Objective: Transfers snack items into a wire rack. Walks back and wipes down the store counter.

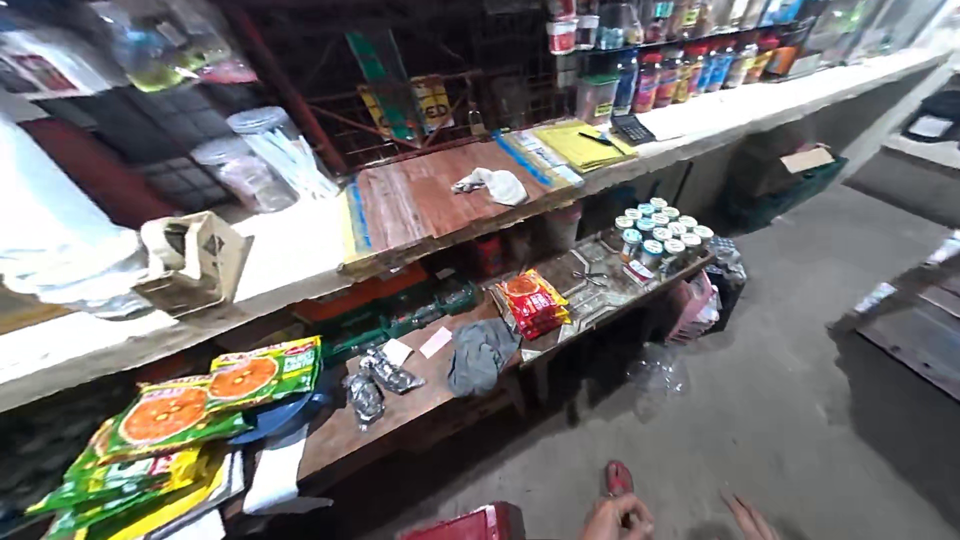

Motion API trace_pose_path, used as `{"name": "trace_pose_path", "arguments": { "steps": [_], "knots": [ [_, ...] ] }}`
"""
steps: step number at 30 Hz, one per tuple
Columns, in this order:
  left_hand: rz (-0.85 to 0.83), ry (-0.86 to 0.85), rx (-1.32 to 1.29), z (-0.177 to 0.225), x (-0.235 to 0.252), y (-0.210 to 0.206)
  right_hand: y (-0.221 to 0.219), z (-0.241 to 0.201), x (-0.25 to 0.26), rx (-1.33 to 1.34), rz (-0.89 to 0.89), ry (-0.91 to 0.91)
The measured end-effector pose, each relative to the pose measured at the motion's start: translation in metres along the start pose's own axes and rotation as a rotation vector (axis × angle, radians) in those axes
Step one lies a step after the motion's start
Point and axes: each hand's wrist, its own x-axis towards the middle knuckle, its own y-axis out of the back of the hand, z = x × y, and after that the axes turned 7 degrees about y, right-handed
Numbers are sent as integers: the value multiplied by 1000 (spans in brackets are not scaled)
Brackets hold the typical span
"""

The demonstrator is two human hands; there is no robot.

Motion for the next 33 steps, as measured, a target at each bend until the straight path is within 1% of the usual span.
{"name": "trace_pose_path", "arguments": {
  "steps": [2,4,6,9,12,17,20,22,24,26,27,31,33],
  "knots": [
    [122,120,-34,4,29,13,11,7,54,-32,-67,65],
    [245,219,-112,11,56,26,23,2,101,-38,-144,118],
    [389,245,-171,21,83,42,36,-9,148,15,-215,175],
    [611,234,-249,31,108,69,45,-27,209,141,-341,270],
    [815,250,-366,29,127,105,49,-64,265,240,-452,296],
    [985,358,-495,18,163,182,21,-137,347,529,-455,310],
    [1029,408,-642,9,193,225,2,-187,386,613,-397,275],
    [1034,460,-692,-1,214,255,-11,-217,412,676,-355,197],
    [1003,525,-727,-18,232,276,-25,-236,438,693,-325,112],
    [978,566,-776,-40,246,289,-43,-245,461,671,-312,38],
    [936,590,-818,-48,249,294,-50,-248,471,657,-317,-3],
    [749,745,-929,-56,249,300,-67,-244,486,634,-396,-171],
    [677,755,-957,-56,247,300,-74,-239,487,639,-421,-199]
  ]
}}
